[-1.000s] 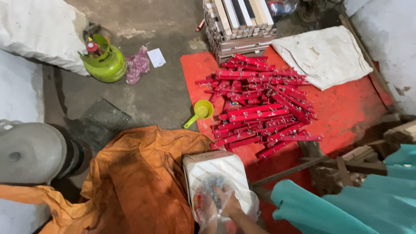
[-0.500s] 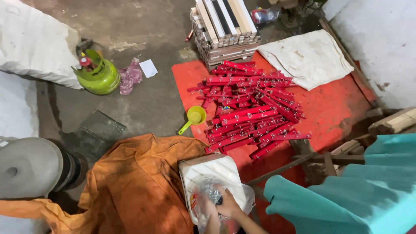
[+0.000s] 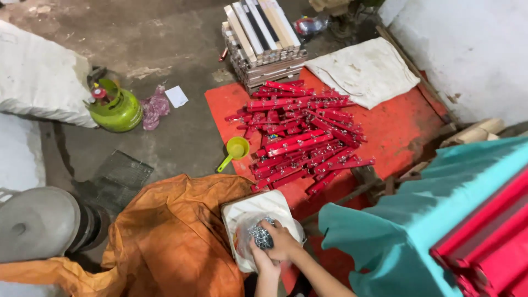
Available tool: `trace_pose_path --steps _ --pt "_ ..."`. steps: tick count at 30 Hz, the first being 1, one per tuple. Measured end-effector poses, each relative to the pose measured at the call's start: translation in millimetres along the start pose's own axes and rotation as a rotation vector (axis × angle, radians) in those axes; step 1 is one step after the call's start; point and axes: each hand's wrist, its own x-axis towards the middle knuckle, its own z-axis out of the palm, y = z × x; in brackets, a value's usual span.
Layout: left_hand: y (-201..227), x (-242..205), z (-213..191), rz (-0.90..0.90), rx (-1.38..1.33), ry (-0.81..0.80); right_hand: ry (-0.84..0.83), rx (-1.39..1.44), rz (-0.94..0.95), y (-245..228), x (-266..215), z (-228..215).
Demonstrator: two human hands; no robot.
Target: Attach metal hooks to red bars and stack the completed bars in a box.
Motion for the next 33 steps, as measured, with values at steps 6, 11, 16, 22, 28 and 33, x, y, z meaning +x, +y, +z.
trace_pose_path --steps 6,11,16,22,28,33 --pt "-1 -21 -4 -0.036 -0.135 -0.099 -0.076 -0.057 -0.060 -29 -37 -34" --pt "-5 -40 -12 -0.066 -0.237 -0.140 -0.055 -0.035 -0.138 -36 -63 -36" --pt "6 -60 -16 -0.071 -0.352 -0.256 0.036 -0.039 -0.232 -70 -88 -55" --pt "44 -154 -9 -0.048 -0.274 -0.412 0.219 -0.031 -0.316 -117 -157 -97" --pt "27 -242 12 0.023 0.008 -0.545 0.622 0.091 -0.313 -112 -258 -154" --pt "-29 -326 14 -0.037 0.283 -0.863 1.031 0.145 -0.199 -71 -362 -174"
